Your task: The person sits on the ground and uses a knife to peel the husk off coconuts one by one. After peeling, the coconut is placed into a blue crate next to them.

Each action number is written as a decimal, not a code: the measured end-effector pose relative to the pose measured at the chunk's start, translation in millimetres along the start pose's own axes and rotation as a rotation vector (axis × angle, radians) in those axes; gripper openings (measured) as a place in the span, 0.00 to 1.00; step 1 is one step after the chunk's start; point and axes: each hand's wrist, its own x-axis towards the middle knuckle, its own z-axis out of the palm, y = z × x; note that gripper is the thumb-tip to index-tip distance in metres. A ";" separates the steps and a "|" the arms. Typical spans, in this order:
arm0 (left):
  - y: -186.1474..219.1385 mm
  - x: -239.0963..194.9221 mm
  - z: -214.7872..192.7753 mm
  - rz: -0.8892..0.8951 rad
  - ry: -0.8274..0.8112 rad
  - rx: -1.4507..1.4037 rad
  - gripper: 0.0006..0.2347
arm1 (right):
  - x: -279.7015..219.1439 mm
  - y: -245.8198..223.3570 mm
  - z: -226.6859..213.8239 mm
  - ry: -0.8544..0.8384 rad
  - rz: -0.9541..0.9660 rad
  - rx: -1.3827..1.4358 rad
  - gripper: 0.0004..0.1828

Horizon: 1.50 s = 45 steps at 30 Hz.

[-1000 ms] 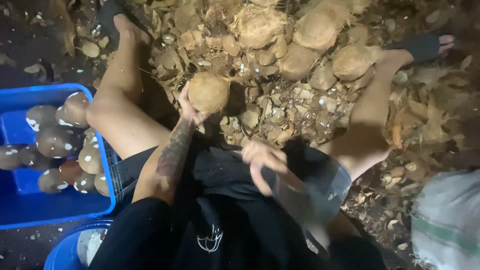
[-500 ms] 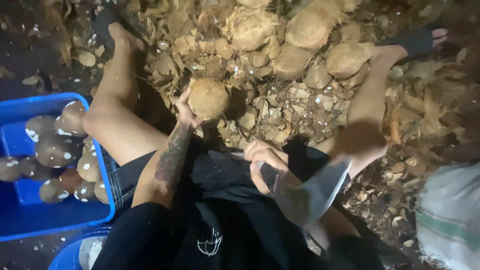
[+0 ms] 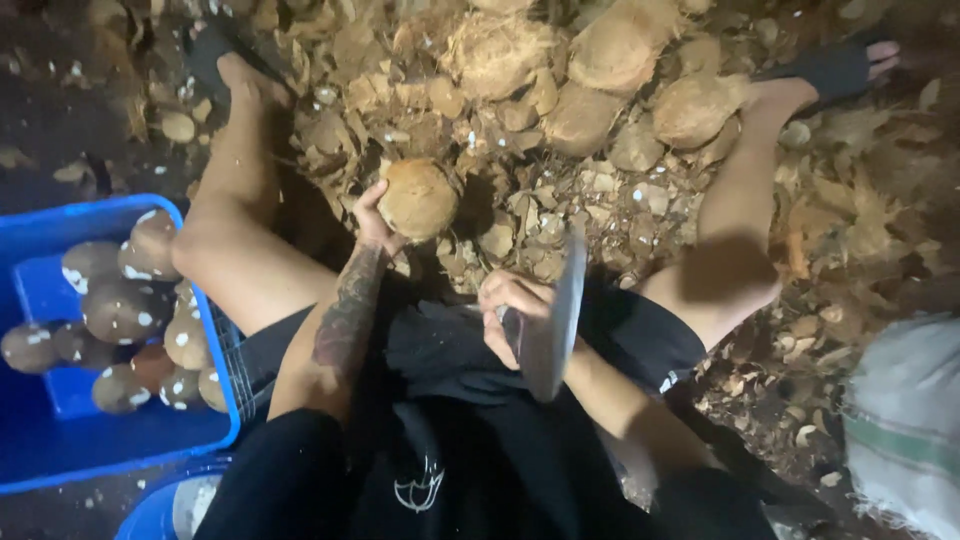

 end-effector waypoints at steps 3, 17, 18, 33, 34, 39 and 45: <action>0.7 2.3 -12.6 -0.022 -0.038 -0.014 0.29 | -29.3 60.6 -0.5 -0.038 -0.138 -0.095 0.08; -0.2 -0.9 -26.6 -0.156 0.034 0.236 0.29 | 45.3 -53.6 -23.9 -0.142 0.217 0.595 0.08; -2.4 -0.1 -26.7 -0.163 0.037 0.232 0.29 | 46.8 -66.0 -24.7 -0.142 0.226 0.595 0.08; 8.5 -31.4 12.8 -0.119 -0.005 0.118 0.33 | 8.3 -5.4 -12.4 -0.280 0.912 0.223 0.20; 7.7 -35.2 15.3 -0.092 -0.032 0.077 0.32 | 29.6 -35.7 -20.5 -0.232 0.762 0.257 0.14; 5.9 -39.3 26.6 0.001 -0.122 -0.035 0.31 | 34.6 -63.6 -35.5 -0.104 0.210 0.632 0.08; 0.6 -40.3 38.8 0.135 -0.139 -0.374 0.23 | -48.9 84.8 8.6 -0.142 -0.072 -0.243 0.05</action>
